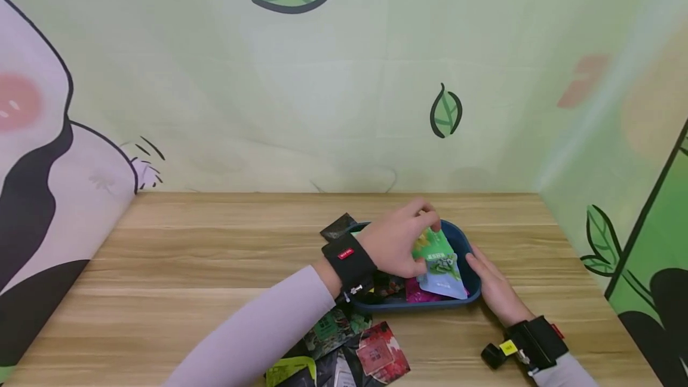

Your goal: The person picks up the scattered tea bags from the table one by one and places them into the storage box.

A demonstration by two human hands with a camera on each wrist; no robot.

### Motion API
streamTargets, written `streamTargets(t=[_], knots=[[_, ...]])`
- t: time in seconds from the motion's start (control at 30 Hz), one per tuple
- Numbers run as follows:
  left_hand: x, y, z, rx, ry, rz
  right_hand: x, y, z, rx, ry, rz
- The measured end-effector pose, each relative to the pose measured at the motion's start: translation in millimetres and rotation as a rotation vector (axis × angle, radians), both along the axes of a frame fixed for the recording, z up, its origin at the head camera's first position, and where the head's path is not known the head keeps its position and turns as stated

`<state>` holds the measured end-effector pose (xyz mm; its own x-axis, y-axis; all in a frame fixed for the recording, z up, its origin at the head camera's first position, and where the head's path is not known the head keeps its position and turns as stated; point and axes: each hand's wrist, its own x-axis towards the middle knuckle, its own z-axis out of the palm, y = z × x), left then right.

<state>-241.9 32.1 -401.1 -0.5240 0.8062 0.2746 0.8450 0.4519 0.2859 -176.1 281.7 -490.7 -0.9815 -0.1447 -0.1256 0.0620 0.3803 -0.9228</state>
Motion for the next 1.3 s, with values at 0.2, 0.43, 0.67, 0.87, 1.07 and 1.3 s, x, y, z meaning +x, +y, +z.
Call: streamTargets(t=[0.2, 0.43, 0.67, 0.87, 1.07, 1.3], knots=[[5.3, -3.9, -2.1, -0.098, 0.024, 0.050, 0.0, -3, 1.6, -0.022, 0.030, 0.028], [7.1, -41.2, 0.7, -0.147, -0.032, 0.134, 0.8, -4, 2.0, -0.012, 0.021, 0.028], [11.2, -96.4, -2.8, -0.166, -0.077, 0.195, 2.0, -1, 2.7, 0.015, 0.028, 0.010], [21.8, -140.4, -16.8, -0.174, -0.105, 0.223, 2.1, 0, 1.3, 0.023, 0.015, 0.001], [35.0, -173.1, -28.0, -0.176, -0.166, 0.187, 2.1, -2, 0.7, 0.030, 0.004, -0.001], [43.8, -193.9, -39.8, -0.247, -0.245, 0.052, 1.8, -3, 0.5, 0.020, 0.007, -0.002]])
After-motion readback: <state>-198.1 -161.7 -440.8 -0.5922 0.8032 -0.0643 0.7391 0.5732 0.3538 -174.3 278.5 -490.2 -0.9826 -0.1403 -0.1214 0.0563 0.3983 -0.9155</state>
